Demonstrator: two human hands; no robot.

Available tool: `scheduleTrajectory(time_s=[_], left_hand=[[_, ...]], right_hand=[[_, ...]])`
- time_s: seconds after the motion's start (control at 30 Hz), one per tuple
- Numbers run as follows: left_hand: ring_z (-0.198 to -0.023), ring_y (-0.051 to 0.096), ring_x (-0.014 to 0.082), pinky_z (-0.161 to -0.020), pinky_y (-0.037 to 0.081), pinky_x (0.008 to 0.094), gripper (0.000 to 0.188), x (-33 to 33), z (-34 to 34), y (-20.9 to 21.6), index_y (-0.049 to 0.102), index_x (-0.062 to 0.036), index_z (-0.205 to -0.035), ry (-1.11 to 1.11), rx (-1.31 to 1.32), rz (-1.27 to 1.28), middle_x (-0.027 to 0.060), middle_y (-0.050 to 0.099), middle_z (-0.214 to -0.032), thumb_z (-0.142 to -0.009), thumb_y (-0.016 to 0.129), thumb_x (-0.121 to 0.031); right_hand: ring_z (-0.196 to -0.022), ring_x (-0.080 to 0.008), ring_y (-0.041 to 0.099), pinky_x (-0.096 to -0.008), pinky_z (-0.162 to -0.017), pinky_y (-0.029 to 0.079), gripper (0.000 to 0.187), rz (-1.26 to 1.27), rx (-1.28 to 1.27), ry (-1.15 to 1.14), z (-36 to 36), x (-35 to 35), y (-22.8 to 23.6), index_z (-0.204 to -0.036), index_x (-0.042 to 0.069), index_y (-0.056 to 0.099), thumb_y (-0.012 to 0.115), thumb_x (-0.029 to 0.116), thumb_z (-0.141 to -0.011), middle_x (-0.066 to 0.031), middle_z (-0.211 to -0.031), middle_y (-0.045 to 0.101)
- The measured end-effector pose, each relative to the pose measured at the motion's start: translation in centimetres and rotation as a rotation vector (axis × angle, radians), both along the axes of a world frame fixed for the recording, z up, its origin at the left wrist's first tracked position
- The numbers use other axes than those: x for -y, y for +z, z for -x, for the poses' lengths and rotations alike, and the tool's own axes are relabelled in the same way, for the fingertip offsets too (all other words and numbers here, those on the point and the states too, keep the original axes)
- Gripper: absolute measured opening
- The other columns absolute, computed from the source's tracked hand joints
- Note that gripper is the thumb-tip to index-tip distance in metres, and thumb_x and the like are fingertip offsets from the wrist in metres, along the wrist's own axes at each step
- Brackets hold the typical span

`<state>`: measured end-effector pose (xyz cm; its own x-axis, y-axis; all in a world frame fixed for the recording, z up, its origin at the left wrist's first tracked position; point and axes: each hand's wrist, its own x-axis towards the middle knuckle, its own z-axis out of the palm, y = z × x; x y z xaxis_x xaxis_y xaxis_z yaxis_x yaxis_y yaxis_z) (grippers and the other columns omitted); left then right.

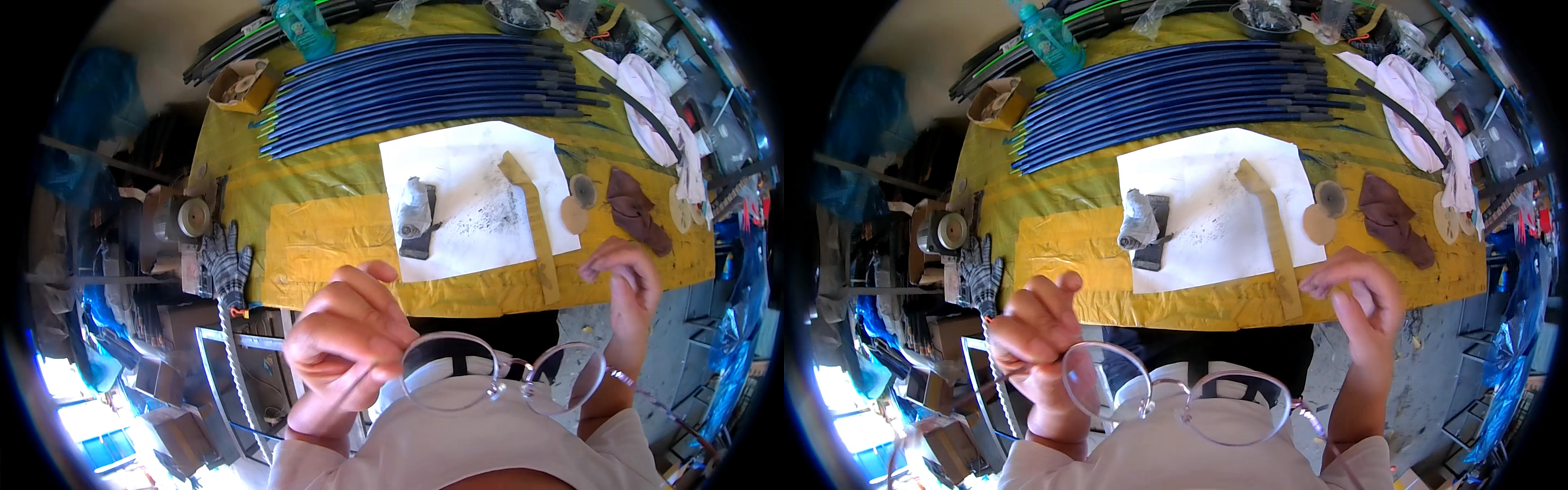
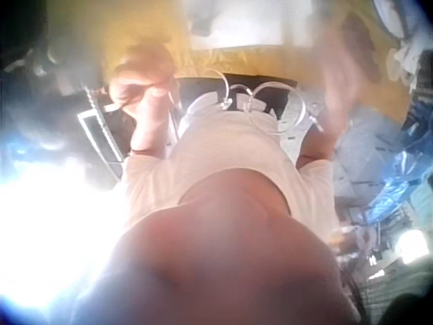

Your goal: The person picks up long, dark blue rods from a pile on a workbench and sands the ends using a sanding block. They handle the rods one at a time, rotating them to sand different sides, and occasionally inspect the finished surface before placing the rod back on the table.

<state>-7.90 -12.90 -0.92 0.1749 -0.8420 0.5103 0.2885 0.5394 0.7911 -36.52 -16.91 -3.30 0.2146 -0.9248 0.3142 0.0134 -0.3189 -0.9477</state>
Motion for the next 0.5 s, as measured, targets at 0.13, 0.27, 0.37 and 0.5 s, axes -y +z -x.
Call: scheduleTrajectory(time_s=[0.13,0.27,0.37,0.5], left_hand=[[-0.076,0.057,0.0186,-0.077,0.043,0.0314,0.016,-1.1,0.9,-2.1,0.061,-0.0002,-0.084,-0.02,0.129,-0.295,0.0071,0.061,-0.076,-0.072,0.071,0.0],[-0.075,0.057,0.0099,-0.069,0.046,0.0225,0.01,-1.0,3.0,-3.2,0.059,0.0022,-0.088,-0.108,0.077,-0.635,0.006,0.061,-0.08,-0.08,0.066,0.003],[-0.075,0.061,0.0119,-0.071,0.051,0.0246,0.009,-0.2,4.3,-3.2,0.058,0.0013,-0.085,-0.189,0.041,-0.748,0.0076,0.063,-0.081,-0.08,0.065,0.003],[-0.072,0.061,0.0116,-0.068,0.052,0.0248,0.01,0.8,6.6,-3.4,0.06,0.0012,-0.085,-0.216,0.118,-0.763,0.0068,0.063,-0.078,-0.079,0.067,0.002]], right_hand=[[-0.077,-0.021,0.058,-0.0264,-0.065,0.046,0.037,0.038,0.156,0.106,-0.2,-1.7,2.3,-0.098,-0.006,0.061,0.062,0.027,-0.082,-0.0166,-0.093,0.059],[-0.074,-0.0181,0.057,-0.0252,-0.063,0.046,0.038,-0.02,0.108,0.164,0.2,-2.5,2.7,-0.105,-0.006,0.06,0.068,0.02,-0.078,-0.0156,-0.096,0.058],[-0.071,-0.0148,0.054,-0.0226,-0.06,0.045,0.038,-0.178,0.202,0.074,1.0,-3.5,1.4,-0.104,-0.005,0.061,0.074,0.01,-0.071,-0.0134,-0.095,0.057],[-0.064,-0.0103,0.051,-0.0215,-0.053,0.04,0.028,-0.222,0.011,0.051,2.8,-4.2,1.1,-0.095,-0.002,0.065,0.074,0.009,-0.071,-0.0075,-0.088,0.059]])
